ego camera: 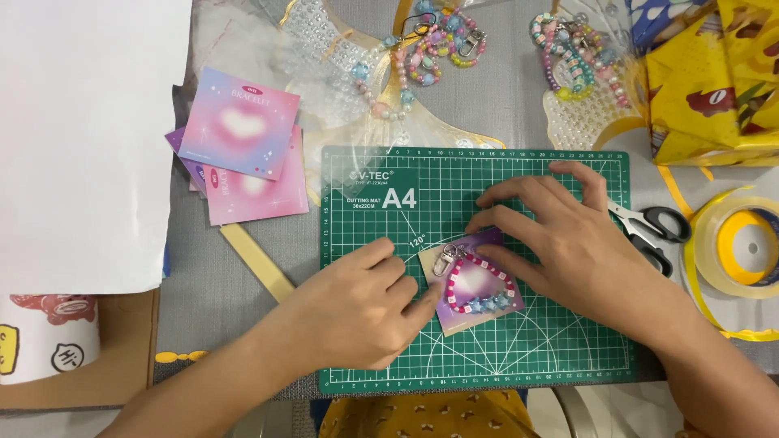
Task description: Assembling beaded keychains onto backing cards and placing them into plastic sleeves for packaging.
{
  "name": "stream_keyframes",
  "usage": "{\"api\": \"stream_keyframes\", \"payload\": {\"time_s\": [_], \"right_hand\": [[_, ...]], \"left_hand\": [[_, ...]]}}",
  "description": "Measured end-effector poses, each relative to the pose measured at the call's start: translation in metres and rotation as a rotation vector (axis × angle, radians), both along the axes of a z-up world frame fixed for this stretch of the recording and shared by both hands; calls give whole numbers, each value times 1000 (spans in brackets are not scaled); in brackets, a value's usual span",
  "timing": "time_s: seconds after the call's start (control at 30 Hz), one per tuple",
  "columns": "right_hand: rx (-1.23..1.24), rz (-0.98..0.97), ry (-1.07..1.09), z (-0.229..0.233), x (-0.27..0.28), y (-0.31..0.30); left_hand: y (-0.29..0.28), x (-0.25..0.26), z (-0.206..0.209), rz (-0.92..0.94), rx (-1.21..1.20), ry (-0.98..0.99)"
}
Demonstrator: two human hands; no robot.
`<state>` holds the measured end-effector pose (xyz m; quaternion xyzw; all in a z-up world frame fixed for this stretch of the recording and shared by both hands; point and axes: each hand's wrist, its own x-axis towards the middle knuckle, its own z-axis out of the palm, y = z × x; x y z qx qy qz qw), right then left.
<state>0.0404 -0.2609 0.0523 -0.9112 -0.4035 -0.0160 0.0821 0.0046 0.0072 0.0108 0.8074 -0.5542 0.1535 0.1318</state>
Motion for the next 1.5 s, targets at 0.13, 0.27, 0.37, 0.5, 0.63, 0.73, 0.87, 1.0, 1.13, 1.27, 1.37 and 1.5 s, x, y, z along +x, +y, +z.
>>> {"api": "stream_keyframes", "payload": {"time_s": [0.13, 0.27, 0.37, 0.5, 0.63, 0.73, 0.87, 1.0, 1.13, 1.27, 1.37, 1.5], "right_hand": [[0, -8, -3, -1, -1, 0], [-5, -8, -4, -1, 0, 0], [-6, -7, -7, 0, -1, 0], [29, -11, -28, 1, 0, 1], [12, -45, 3, -1, 3, -9], [24, -52, 39, -4, 5, -13], [29, -75, 98, -6, 3, -13], [-84, -161, 215, -1, 2, -19], [-150, -169, 247, -1, 4, -28], [-134, -170, 285, 0, 6, -28], [-125, -184, 315, 1, 7, -27], [-133, -211, 336, 1, 7, -27]], "left_hand": [[-2, -3, -7, 29, 67, 46], [-2, -1, -4, 43, 41, 52], [-3, -3, -5, 41, 52, 68], [-2, -2, -5, 56, 20, 85], [3, 2, 16, 90, -83, 45], [10, 5, 32, 245, -122, -63], [12, 8, 39, 391, -248, -207], [8, 10, 34, 295, -124, -117], [-8, 1, 16, 127, -24, 54], [-18, -8, 4, 35, 44, 153], [-19, -9, 0, 22, 61, 159], [-19, -9, 2, 34, 21, 169]]}}
